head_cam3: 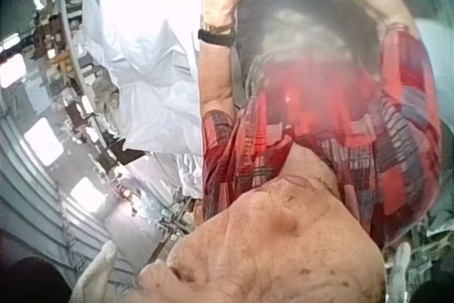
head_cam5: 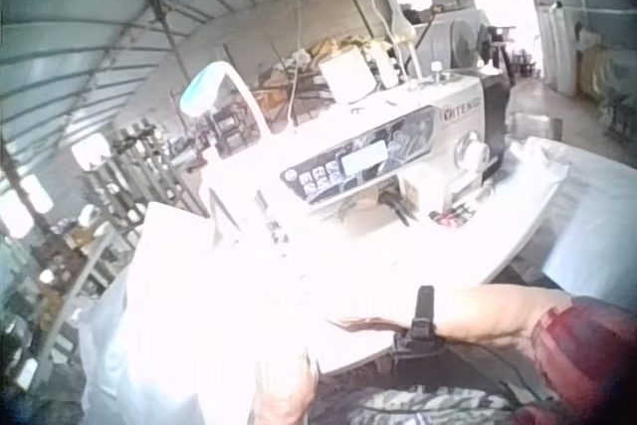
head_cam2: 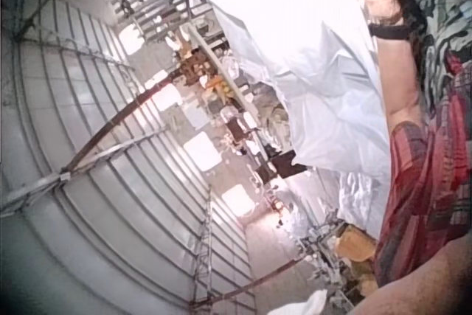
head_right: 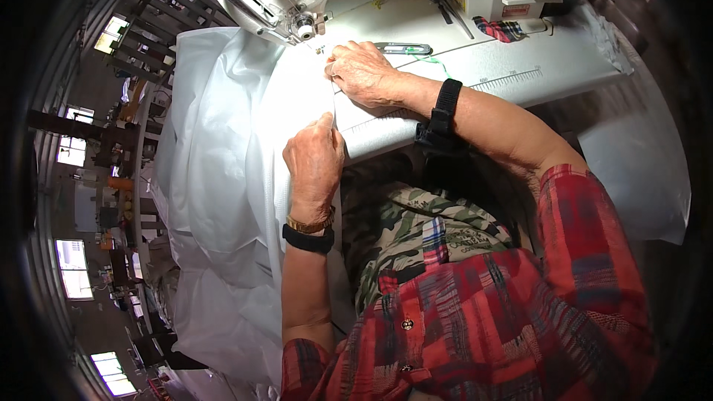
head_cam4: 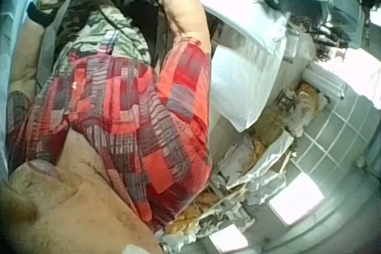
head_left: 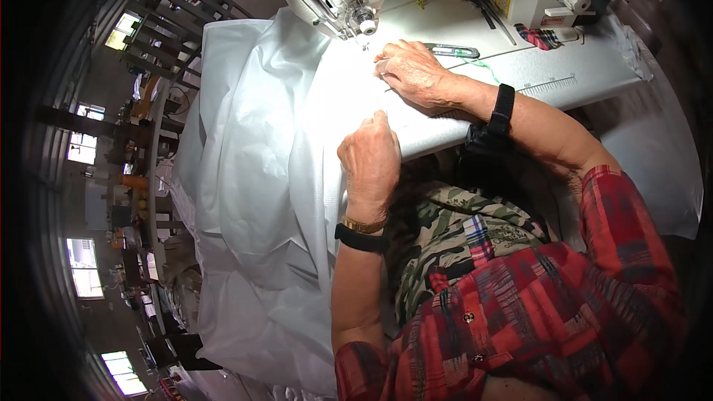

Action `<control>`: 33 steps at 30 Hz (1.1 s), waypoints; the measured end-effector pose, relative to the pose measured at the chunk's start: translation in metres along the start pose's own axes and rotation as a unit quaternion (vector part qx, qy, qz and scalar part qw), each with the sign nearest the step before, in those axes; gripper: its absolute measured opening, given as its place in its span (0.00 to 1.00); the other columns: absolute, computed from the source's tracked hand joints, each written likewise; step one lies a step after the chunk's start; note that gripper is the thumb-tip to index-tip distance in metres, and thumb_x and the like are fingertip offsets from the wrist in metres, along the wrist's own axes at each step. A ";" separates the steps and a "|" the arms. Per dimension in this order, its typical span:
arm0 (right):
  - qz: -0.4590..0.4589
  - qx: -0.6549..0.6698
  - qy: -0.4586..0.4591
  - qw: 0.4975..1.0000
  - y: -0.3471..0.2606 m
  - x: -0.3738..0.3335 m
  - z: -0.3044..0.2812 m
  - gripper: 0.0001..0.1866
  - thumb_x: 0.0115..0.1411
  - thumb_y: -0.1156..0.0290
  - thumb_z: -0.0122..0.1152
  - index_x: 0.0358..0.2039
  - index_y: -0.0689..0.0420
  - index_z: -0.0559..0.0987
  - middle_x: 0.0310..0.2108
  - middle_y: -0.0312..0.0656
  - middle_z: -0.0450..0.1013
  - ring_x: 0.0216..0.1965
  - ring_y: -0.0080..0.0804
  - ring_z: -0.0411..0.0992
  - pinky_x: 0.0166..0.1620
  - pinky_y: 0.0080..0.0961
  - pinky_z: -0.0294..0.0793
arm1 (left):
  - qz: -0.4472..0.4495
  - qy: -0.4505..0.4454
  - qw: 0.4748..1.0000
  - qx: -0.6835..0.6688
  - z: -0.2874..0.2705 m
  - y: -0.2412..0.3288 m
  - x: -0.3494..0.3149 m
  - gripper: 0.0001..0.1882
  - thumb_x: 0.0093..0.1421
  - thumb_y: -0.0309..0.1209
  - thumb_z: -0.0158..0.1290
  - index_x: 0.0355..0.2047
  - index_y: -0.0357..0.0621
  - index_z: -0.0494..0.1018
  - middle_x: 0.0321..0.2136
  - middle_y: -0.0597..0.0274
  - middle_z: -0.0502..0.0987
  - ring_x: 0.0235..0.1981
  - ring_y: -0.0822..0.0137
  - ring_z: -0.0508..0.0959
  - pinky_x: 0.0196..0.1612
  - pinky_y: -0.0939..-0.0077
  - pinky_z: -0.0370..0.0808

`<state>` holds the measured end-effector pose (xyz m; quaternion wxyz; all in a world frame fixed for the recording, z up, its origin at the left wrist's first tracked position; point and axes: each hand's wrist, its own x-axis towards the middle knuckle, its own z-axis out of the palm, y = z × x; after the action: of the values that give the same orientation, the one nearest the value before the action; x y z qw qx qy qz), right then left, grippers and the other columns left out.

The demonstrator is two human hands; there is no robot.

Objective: Sewing together large sheets of white plastic material using an industrial sewing machine.

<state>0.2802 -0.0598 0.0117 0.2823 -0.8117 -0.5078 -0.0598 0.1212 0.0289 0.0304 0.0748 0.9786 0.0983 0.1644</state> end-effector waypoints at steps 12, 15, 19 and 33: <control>-0.003 -0.038 -0.011 0.999 0.003 0.001 0.003 0.13 0.63 0.68 0.49 0.39 0.54 0.82 0.46 0.42 0.73 0.51 0.39 0.66 0.53 0.38 0.62 | 0.065 -0.009 0.997 0.026 0.009 -0.019 0.038 0.02 0.54 0.22 0.52 0.26 0.36 0.73 0.24 0.45 0.77 0.30 0.45 0.79 0.35 0.55 0.75; -0.008 -0.033 -0.003 0.999 0.002 0.000 0.003 0.13 0.64 0.68 0.48 0.40 0.56 0.82 0.47 0.43 0.72 0.51 0.39 0.66 0.54 0.38 0.61 | 0.077 -0.006 0.996 0.036 0.014 -0.024 0.051 0.03 0.53 0.23 0.52 0.25 0.36 0.74 0.23 0.44 0.77 0.30 0.45 0.79 0.35 0.55 0.75; -0.019 -0.044 0.002 0.999 0.000 0.000 0.003 0.14 0.65 0.68 0.47 0.41 0.57 0.81 0.47 0.45 0.72 0.52 0.40 0.65 0.54 0.39 0.61 | 0.082 0.020 0.995 0.043 0.020 -0.027 0.062 0.05 0.54 0.24 0.53 0.24 0.35 0.75 0.23 0.44 0.77 0.29 0.45 0.79 0.35 0.55 0.76; -0.053 -0.075 0.039 0.995 0.005 -0.001 0.009 0.14 0.62 0.68 0.47 0.39 0.58 0.80 0.49 0.47 0.72 0.52 0.43 0.67 0.53 0.41 0.64 | 0.055 0.000 0.998 0.031 0.005 -0.030 0.064 0.08 0.57 0.29 0.53 0.27 0.36 0.77 0.25 0.44 0.78 0.30 0.45 0.80 0.37 0.54 0.76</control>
<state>0.2825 -0.0570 0.0017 0.2363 -0.7995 -0.5331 -0.1441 0.1769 0.0715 0.0397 0.0352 0.9844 0.0489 0.1655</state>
